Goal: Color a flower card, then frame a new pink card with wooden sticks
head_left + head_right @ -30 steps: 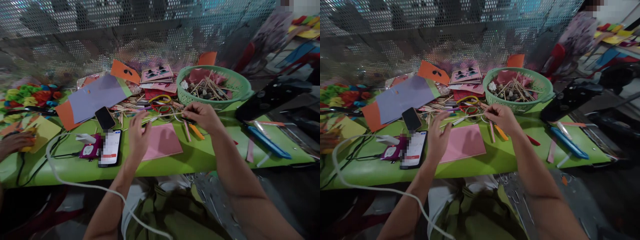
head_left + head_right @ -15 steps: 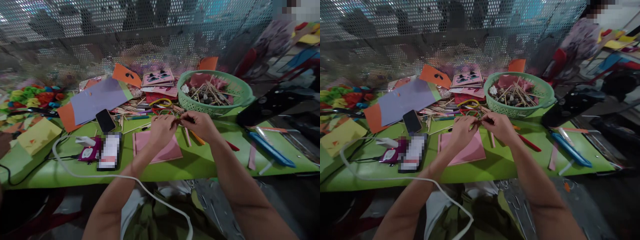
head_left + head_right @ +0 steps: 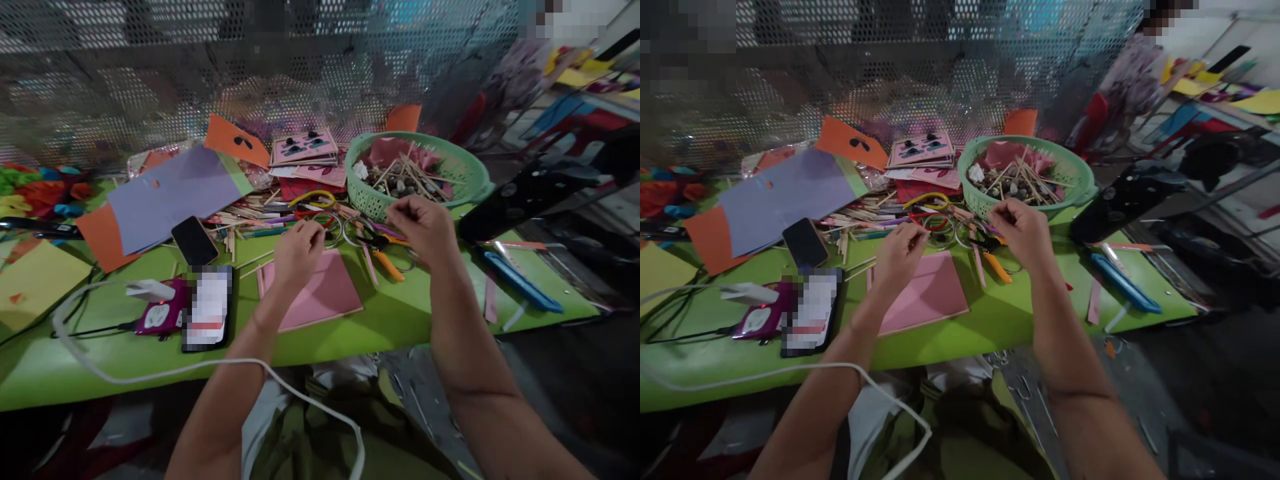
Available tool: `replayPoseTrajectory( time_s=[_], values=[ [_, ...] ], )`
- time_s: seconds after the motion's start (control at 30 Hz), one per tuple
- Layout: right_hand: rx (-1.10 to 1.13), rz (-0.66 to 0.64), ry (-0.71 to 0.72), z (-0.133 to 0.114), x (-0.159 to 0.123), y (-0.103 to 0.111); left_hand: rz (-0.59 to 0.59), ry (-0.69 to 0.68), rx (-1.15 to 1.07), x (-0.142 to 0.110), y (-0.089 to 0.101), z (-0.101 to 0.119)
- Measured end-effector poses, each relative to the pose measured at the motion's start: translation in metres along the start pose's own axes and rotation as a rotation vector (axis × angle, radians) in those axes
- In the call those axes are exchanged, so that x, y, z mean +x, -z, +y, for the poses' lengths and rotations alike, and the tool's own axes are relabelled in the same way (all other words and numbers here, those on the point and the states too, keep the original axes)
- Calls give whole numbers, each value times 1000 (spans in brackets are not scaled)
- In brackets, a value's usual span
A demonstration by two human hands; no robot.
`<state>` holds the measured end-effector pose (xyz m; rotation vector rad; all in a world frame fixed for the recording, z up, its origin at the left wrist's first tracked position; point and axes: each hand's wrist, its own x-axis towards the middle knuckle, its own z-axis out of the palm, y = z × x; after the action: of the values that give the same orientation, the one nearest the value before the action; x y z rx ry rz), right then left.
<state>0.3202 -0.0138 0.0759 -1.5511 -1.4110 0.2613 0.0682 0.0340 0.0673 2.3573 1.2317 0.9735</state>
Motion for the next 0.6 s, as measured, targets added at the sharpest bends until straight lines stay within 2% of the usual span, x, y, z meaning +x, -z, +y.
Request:
replayPoseTrajectory(
  time_s=[0.13,0.33,0.5,0.6],
  values=[
    [-260,-94,-69,18,-19,4,20,45,-162,4,2,-5],
    [-681,-308,62,38,-52,7,24,89,-373,4,-2,-5],
    [-810,-427,33,36,-47,11,-5,139,-504,4,-2,-5],
    [-858,-440,33,29,-41,5,4,167,-542,5,-2,-5]
  ],
)
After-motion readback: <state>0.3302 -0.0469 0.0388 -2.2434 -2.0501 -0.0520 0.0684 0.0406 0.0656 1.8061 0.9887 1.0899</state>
